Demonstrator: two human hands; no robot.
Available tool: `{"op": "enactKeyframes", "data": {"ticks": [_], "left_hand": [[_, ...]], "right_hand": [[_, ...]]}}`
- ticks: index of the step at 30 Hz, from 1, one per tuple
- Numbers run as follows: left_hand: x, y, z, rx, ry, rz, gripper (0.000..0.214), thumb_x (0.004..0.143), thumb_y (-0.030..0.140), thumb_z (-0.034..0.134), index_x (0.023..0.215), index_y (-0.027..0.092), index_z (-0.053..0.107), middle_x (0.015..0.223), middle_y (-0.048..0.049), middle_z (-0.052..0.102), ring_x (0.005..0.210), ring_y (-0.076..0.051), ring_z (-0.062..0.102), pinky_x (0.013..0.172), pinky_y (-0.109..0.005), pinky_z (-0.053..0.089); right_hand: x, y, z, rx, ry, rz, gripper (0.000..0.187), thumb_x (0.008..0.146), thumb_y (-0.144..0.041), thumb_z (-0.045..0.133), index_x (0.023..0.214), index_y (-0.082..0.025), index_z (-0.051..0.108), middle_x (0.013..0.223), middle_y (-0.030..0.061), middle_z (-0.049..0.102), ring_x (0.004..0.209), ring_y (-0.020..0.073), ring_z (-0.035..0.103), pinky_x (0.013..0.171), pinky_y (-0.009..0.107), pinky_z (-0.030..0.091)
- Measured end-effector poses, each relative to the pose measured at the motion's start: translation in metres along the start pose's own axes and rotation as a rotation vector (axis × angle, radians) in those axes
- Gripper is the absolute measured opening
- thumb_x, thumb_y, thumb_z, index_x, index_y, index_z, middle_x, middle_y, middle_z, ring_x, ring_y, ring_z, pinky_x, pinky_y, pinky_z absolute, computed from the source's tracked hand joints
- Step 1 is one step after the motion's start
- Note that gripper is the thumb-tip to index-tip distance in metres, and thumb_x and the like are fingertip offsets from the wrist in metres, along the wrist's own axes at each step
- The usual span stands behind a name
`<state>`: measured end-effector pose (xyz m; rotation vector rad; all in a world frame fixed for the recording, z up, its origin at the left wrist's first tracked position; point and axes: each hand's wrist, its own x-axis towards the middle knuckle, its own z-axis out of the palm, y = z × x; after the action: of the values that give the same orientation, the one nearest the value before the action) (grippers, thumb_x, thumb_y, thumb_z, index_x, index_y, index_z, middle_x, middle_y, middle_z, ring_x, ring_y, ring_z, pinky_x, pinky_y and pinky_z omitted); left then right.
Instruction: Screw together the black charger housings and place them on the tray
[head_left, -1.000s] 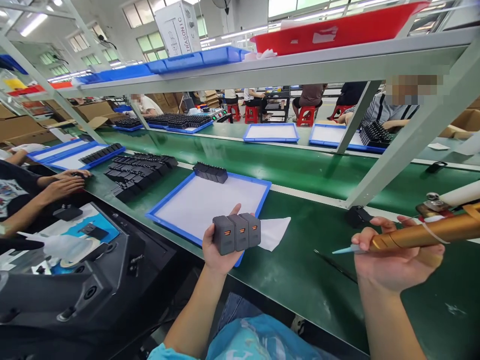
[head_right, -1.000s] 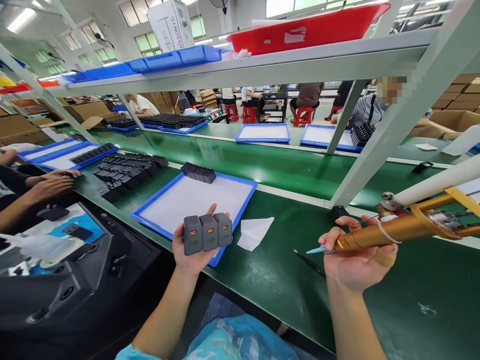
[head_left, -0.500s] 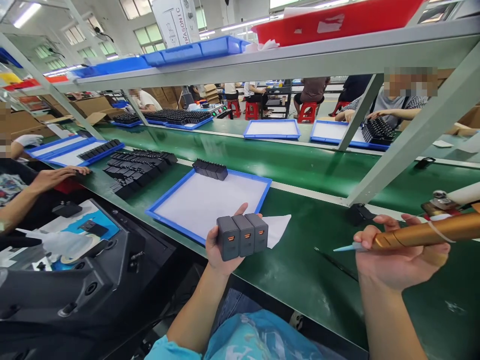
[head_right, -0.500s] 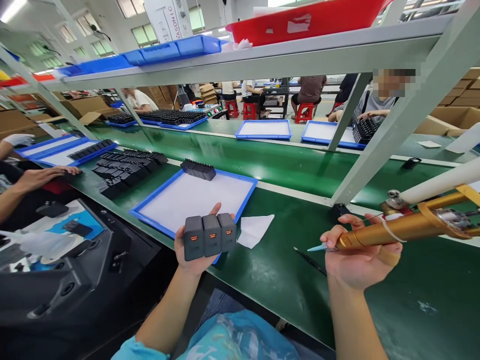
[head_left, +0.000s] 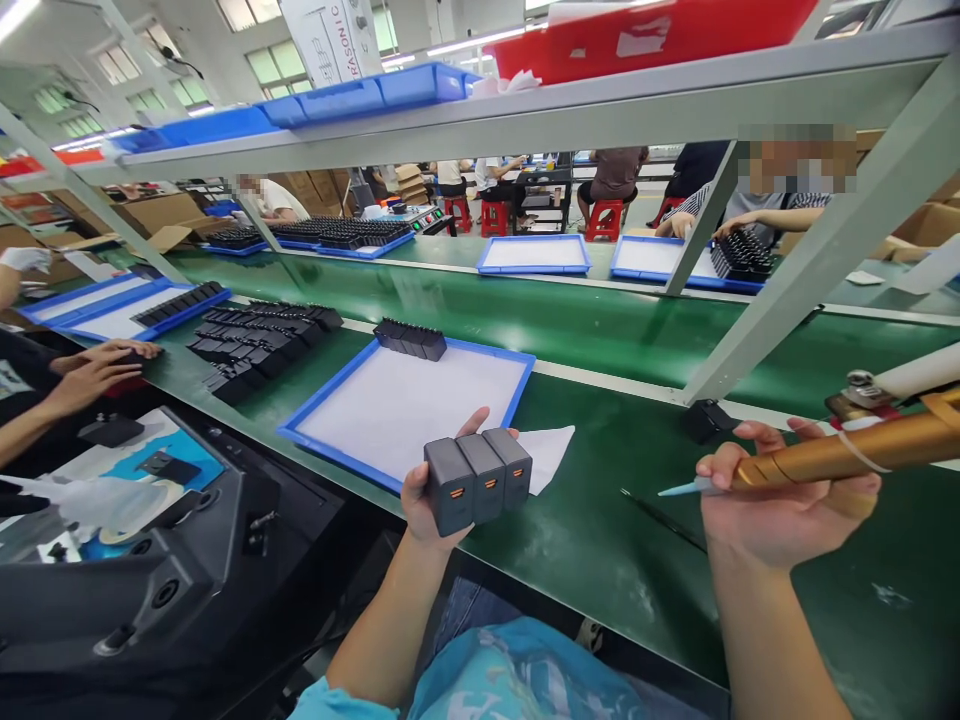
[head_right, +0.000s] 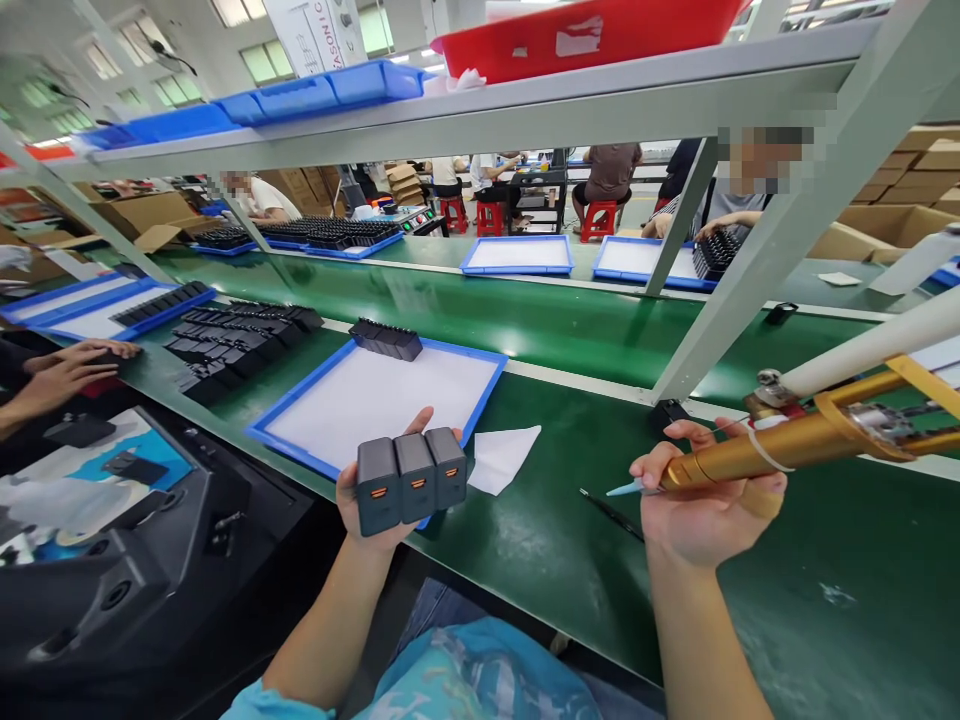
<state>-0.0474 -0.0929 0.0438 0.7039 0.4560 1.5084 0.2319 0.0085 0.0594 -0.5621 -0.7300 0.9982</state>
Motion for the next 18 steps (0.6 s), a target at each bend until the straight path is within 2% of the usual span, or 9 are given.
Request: {"op": "enactKeyframes", "data": {"ticks": [4,7,10,12,15,18], "left_hand": [[0.0,0.003,-0.002,0.065,0.04,-0.005,0.085,0.068,0.066,0.059,0.138,0.021,0.046,0.124,-0.0147,0.061,0.128,-0.039,0.046,0.104,-0.054,0.037],[0.02,0.009,-0.017,0.29,0.155,-0.024,0.073,0.071,0.055,0.064,0.133,0.021,0.05,0.124,-0.0133,0.06,0.117,-0.035,0.055,0.098,-0.048,0.042],[0.068,0.021,-0.048,0.835,0.332,-0.001,0.063,0.074,0.046,0.064,0.13,0.022,0.05,0.118,-0.0101,0.06,0.107,-0.029,0.059,0.094,-0.041,0.045],[0.109,0.031,-0.071,1.439,0.45,0.023,0.062,0.078,0.045,0.06,0.135,0.023,0.045,0.115,-0.0089,0.06,0.11,-0.027,0.056,0.095,-0.039,0.044],[0.163,0.041,-0.097,1.703,0.542,0.053,0.07,0.072,0.041,0.07,0.134,0.022,0.046,0.132,-0.0147,0.047,0.129,-0.034,0.037,0.105,-0.047,0.033],[0.192,0.039,-0.113,1.826,0.609,0.045,0.072,0.071,0.041,0.071,0.134,0.018,0.046,0.138,-0.0216,0.04,0.132,-0.041,0.031,0.104,-0.056,0.031]], "right_hand": [[0.0,0.0,0.0,0.007,0.002,0.008,0.052,0.066,-0.068,0.058,0.096,-0.026,0.062,0.077,0.0006,0.062,0.033,0.014,0.049,0.034,0.033,0.042],[0.001,0.0,0.001,0.004,0.018,0.013,0.052,0.064,-0.068,0.059,0.094,-0.026,0.063,0.075,0.0008,0.062,0.032,0.0145,0.049,0.033,0.033,0.041],[0.0,-0.001,0.003,0.003,0.02,0.014,0.051,0.064,-0.067,0.058,0.094,-0.025,0.063,0.075,0.0013,0.063,0.032,0.014,0.049,0.032,0.033,0.042],[0.0,-0.001,0.003,0.003,0.019,0.022,0.05,0.065,-0.066,0.057,0.095,-0.025,0.063,0.076,0.0008,0.063,0.033,0.0134,0.049,0.033,0.032,0.042],[0.001,-0.001,0.001,0.001,0.006,0.036,0.053,0.065,-0.067,0.057,0.097,-0.025,0.06,0.076,-0.0002,0.063,0.033,0.013,0.049,0.033,0.032,0.043],[0.002,0.001,-0.004,0.006,-0.021,0.031,0.055,0.064,-0.068,0.058,0.097,-0.024,0.058,0.076,-0.0001,0.064,0.032,0.0137,0.049,0.034,0.033,0.044]]}}
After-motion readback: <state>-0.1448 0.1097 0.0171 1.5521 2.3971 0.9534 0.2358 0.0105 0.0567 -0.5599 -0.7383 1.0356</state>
